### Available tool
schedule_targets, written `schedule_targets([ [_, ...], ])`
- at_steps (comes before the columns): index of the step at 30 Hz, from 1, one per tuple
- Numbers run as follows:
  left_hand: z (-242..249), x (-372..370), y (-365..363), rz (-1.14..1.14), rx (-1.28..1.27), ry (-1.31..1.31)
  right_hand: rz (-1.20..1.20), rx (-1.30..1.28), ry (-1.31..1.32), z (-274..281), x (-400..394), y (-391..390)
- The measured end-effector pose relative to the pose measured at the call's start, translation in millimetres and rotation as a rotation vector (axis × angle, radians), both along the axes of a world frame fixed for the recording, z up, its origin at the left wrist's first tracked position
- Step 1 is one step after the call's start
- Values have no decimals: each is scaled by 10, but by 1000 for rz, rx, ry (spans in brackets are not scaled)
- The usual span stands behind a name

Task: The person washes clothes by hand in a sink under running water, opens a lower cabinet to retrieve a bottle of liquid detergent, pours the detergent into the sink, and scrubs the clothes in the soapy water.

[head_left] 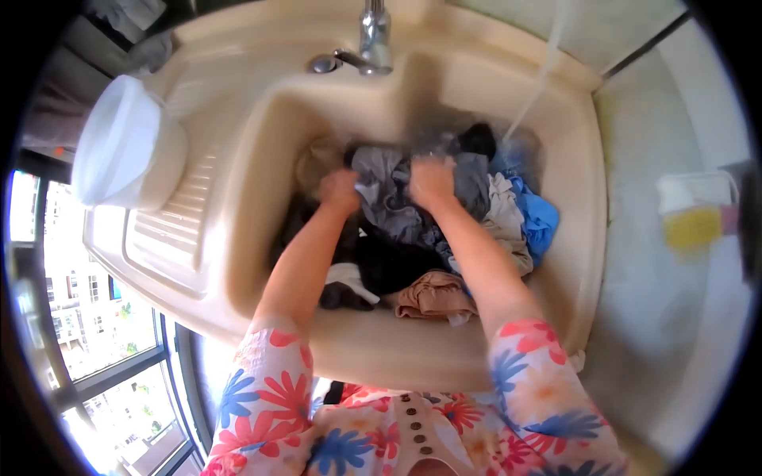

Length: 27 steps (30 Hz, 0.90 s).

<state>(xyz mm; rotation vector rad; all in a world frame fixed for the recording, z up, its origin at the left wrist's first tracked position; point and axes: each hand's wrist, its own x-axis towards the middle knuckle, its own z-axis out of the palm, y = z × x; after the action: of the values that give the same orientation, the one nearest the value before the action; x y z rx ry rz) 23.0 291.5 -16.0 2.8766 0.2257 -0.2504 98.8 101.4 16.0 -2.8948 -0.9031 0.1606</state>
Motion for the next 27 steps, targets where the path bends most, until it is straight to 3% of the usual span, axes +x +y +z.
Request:
schedule_targets([
  [2, 180, -7, -101, 114, -46, -73, -48, 89, 61, 131, -179, -183],
  [6, 865, -81, -426, -1, -212, 1, -223, 426, 171, 575, -476, -851],
  [8, 1153, -183, -810, -156, -309, -32, -395, 678, 306, 721, -519, -1293],
  [10, 1325, -329, -1208, -365, -498, -159, -542, 803, 265, 785, -462, -1711],
  [12, 1454, -426, -1497, -558, -556, -140, -720, 1097, 653, 969, -302, -1988],
  [15, 1655, -628, -1513, -914, -512, -96, -178, 700, 346, 1156, -335, -1333],
  [16, 1645, -677, -1345, -859, -460, -211, 5, 567, 273, 1162, -435, -1168],
  [18, 1572, -692, -924, -746, -332, -436, 106, 206, 190, 876, -773, -963],
  [19, 1504, -708, -709, -606, -197, -341, 173, 38, 142, 733, -940, -861],
  [21, 1286, -681, -522, -487, 0, -128, 129, 112, 44, 540, -1049, -732],
  [23, 1027, -640, -525, -545, 119, 121, 64, 85, 55, 367, -969, -677],
  [27, 398, -163, -467, -351, -171, 312, -90, -63, 9, -351, -384, -527],
])
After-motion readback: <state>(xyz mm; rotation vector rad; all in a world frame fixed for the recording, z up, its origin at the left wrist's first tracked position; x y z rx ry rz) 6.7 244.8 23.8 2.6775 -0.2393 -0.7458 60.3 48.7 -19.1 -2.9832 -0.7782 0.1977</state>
